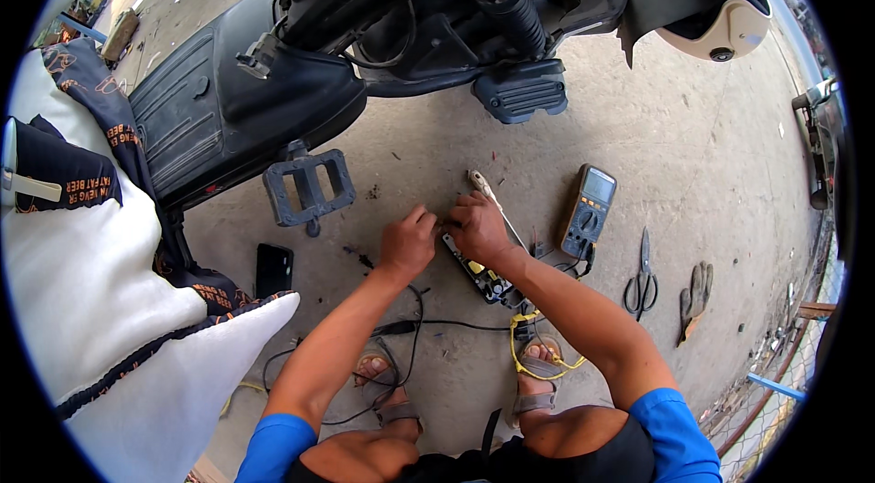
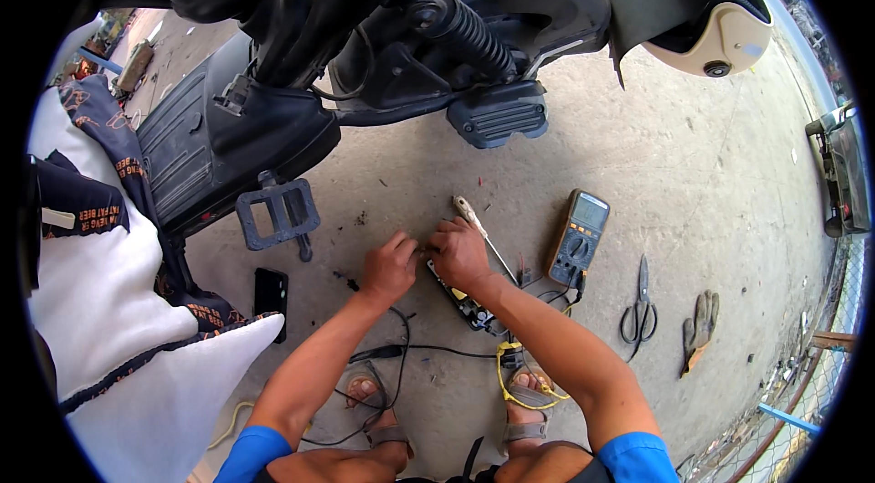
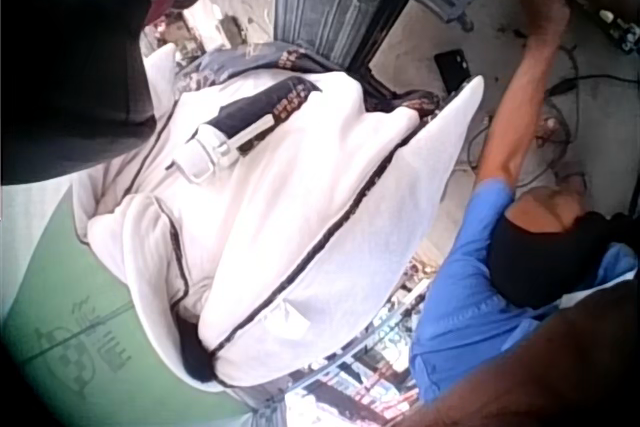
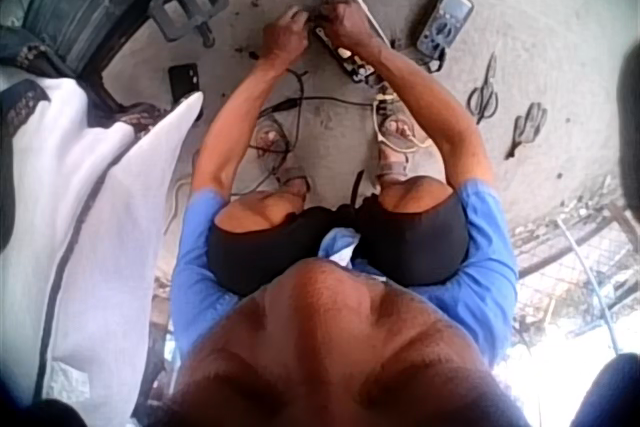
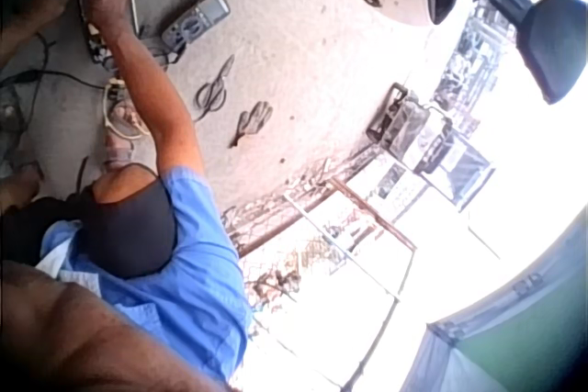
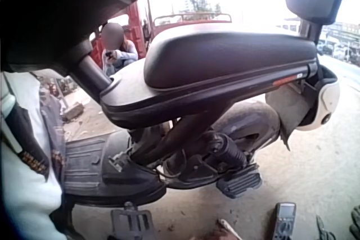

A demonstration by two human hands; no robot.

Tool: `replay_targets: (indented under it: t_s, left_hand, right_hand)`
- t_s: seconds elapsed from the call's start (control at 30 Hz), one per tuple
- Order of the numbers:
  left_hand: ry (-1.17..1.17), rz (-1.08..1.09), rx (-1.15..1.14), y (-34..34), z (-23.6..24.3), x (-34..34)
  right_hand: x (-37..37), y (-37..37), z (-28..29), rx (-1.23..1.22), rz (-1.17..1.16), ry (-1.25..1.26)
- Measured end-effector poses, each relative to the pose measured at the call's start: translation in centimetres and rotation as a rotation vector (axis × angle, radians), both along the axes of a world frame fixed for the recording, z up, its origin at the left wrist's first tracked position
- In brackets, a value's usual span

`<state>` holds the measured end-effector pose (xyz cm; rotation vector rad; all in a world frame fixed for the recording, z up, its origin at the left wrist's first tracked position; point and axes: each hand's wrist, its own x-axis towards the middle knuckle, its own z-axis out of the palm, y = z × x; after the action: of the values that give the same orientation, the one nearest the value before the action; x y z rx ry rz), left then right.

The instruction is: The person sits on the ground and repairs a scooter's electrical system. They strip wires, connect them to a control module, and use a multimeter to test the connections.

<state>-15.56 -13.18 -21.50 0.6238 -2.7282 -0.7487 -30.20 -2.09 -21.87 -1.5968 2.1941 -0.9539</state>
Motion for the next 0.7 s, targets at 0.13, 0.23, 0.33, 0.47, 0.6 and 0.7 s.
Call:
replay_targets:
  t_s: [0.13,0.23,0.33,0.47,0.6,0.7]
  left_hand:
    - [0.117,0.173,0.418,0.0,-1.9,-0.2]
    - [-0.189,0.532,1.317,-0.3,-2.1,-0.9]
    - [-0.248,0.591,1.490,-1.0,-2.6,-0.4]
    - [-0.204,0.375,0.705,-1.0,-3.9,0.6]
    - [0.174,0.147,0.147,0.2,-0.1,0.2]
    - [0.131,0.058,0.039,0.4,1.7,-0.1]
  right_hand:
    - [0.0,0.0,0.0,-0.013,0.011,0.009]
    - [0.1,0.0,-0.3,-0.015,0.011,0.008]
    - [0.0,0.1,-0.3,-0.006,0.022,-0.004]
    - [0.0,-0.1,-0.1,0.012,0.028,-0.007]
    - [-0.1,0.2,0.3,0.017,0.020,-0.001]
    - [-0.1,0.2,0.5,0.013,0.025,-0.001]
